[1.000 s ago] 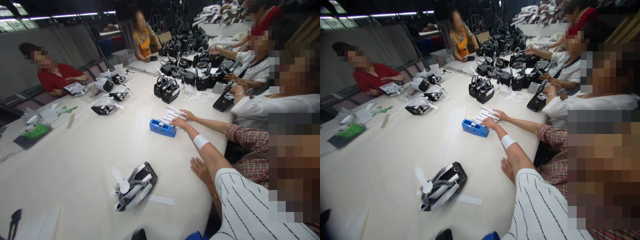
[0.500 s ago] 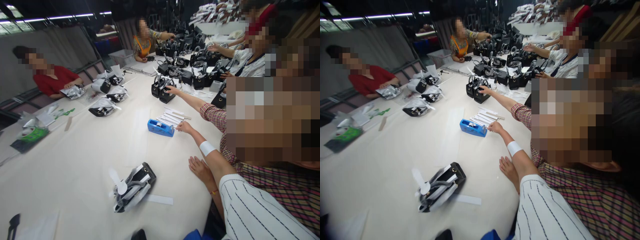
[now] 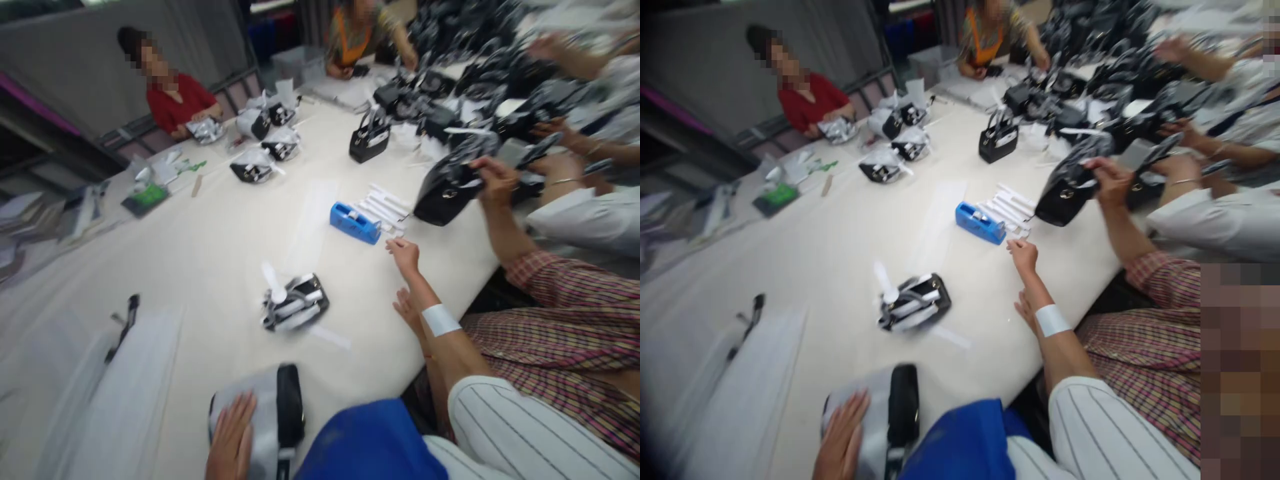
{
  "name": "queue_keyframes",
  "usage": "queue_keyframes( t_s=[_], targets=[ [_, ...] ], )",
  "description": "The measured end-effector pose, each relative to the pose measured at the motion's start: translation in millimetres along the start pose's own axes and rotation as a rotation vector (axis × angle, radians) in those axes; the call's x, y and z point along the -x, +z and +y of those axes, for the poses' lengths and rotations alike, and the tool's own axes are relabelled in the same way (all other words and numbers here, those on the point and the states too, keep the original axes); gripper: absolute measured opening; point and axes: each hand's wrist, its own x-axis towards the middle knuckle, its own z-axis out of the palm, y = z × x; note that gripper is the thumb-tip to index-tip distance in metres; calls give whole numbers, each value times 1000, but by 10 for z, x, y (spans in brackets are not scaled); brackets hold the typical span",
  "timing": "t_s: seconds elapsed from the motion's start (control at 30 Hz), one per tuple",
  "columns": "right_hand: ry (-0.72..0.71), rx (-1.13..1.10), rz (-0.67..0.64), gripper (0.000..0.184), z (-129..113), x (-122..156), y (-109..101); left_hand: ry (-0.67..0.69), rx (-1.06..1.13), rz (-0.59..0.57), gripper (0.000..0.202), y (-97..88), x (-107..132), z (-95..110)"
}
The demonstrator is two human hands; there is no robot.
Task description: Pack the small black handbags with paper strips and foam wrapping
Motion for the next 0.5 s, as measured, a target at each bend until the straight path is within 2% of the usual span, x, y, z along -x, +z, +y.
queue_keyframes(
  t_s=[0.03,0.1,0.2,0.3,0.4,0.5],
  targets=[
    [-34,-141,-38,37,-66,242,69,37,8,-40,52,-6,63,4],
    [-53,-359,-187,39,-218,803,225,23,9,-75,53,-10,142,-23],
    [14,-489,-469,36,-457,1760,397,14,-11,-80,50,-1,150,-77],
    [100,-535,-671,34,-632,2633,544,17,-18,-54,48,6,123,-66],
    [136,-566,-789,32,-721,3215,739,30,-5,-10,47,20,128,-47],
    [158,-558,-833,30,-790,3525,923,39,3,16,46,38,146,-48]
  ],
)
